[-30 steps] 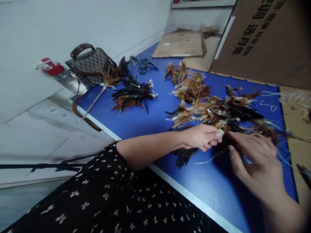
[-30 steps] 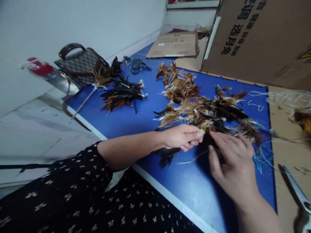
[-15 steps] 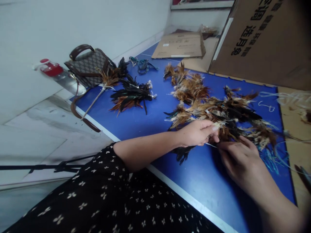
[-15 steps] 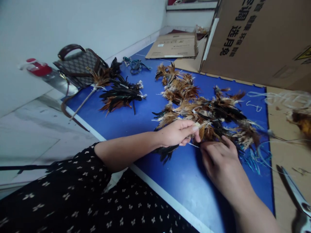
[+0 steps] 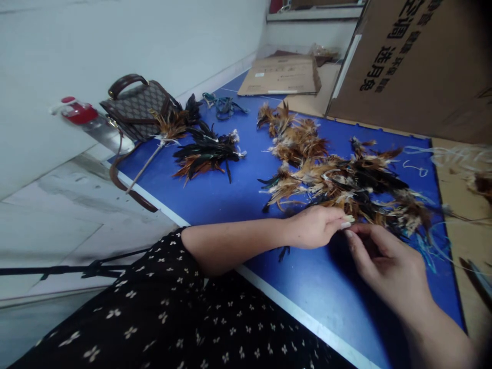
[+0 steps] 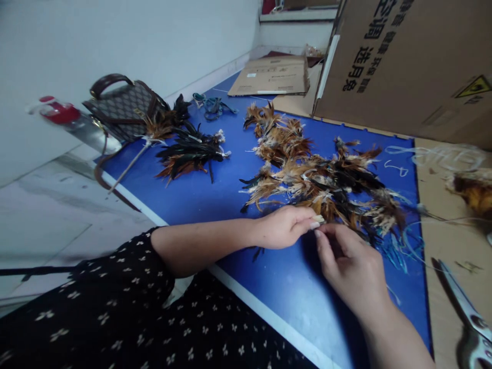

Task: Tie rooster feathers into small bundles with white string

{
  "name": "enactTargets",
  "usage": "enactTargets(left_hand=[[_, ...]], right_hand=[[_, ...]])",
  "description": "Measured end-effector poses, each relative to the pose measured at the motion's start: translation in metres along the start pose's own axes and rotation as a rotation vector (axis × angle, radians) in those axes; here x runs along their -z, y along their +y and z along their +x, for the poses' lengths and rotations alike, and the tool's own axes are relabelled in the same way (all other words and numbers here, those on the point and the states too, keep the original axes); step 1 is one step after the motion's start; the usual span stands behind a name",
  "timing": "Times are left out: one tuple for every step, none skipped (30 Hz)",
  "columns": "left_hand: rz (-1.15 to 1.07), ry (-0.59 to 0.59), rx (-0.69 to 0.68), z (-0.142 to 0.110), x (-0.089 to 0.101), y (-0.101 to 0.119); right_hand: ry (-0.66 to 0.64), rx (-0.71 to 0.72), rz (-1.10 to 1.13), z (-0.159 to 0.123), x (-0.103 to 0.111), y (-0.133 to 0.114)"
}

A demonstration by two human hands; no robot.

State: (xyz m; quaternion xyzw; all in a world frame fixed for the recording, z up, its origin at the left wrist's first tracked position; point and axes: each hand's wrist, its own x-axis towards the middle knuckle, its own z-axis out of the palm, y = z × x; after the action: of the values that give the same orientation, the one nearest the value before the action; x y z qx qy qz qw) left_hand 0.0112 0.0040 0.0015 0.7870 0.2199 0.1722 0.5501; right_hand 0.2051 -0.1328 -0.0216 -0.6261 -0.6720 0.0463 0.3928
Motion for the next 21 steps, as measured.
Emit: enactTargets(left_hand=[[-0.027,-0.037,0.026,0.001,0.000,0.000],[-0.072,-0.077,0.059,0.002,0.000,0.001],[-0.132,-0.108,0.102,0.002,0.000,0.003],[-0.200,-0.132,0.151,0.003,0.000,0.005],[-0.265,-0.147,0.201,0.002,0.000,0.007],[-0.319,-0.160,0.244,0.002,0.001,0.010],[-0.356,-0.177,0.275,0.001,0.001,0.012],[-0.373,-0.202,0.289,0.000,0.002,0.013],[-0.373,-0.232,0.288,0.000,0.004,0.013],[-0.365,-0.261,0.280,-0.001,0.004,0.013],[-0.356,-0.279,0.274,-0.001,0.005,0.012],[-0.348,-0.290,0.273,-0.002,0.005,0.010],[-0.340,-0.289,0.276,-0.001,0.004,0.008],[-0.336,-0.278,0.283,-0.001,0.002,0.006],[-0.337,-0.260,0.291,-0.001,0.000,0.004],[-0.343,-0.237,0.300,0.000,-0.002,0.003],[-0.354,-0.211,0.310,0.000,-0.004,0.002],[-0.363,-0.186,0.321,0.000,-0.005,0.002],[-0.364,-0.166,0.328,0.000,-0.006,0.002],[-0.349,-0.160,0.328,0.000,-0.006,0.002],[-0.320,-0.166,0.316,0.000,-0.006,0.002]], right_hand=[[0.001,-0.051,0.046,-0.001,0.002,-0.001],[0.004,-0.107,0.100,-0.001,0.004,-0.001],[0.014,-0.162,0.156,-0.001,0.005,-0.002],[0.025,-0.211,0.208,0.000,0.006,-0.002],[0.034,-0.248,0.250,0.001,0.007,-0.002],[0.034,-0.274,0.280,0.002,0.007,-0.002],[0.028,-0.288,0.299,0.003,0.006,-0.001],[0.016,-0.294,0.310,0.003,0.005,0.000],[0.000,-0.299,0.318,0.004,0.004,0.000],[-0.010,-0.305,0.326,0.004,0.003,0.001],[-0.013,-0.314,0.335,0.004,0.002,0.001],[-0.005,-0.323,0.344,0.004,0.001,0.001],[0.008,-0.329,0.348,0.005,0.000,0.000],[0.023,-0.336,0.348,0.005,0.000,-0.001],[0.039,-0.343,0.345,0.006,0.000,-0.002],[0.054,-0.352,0.342,0.007,0.000,-0.003],[0.064,-0.362,0.342,0.007,0.000,-0.004],[0.072,-0.372,0.345,0.008,0.000,-0.005],[0.076,-0.380,0.349,0.009,0.000,-0.005],[0.080,-0.384,0.354,0.009,-0.001,-0.005],[0.080,-0.386,0.354,0.010,-0.001,-0.004]])
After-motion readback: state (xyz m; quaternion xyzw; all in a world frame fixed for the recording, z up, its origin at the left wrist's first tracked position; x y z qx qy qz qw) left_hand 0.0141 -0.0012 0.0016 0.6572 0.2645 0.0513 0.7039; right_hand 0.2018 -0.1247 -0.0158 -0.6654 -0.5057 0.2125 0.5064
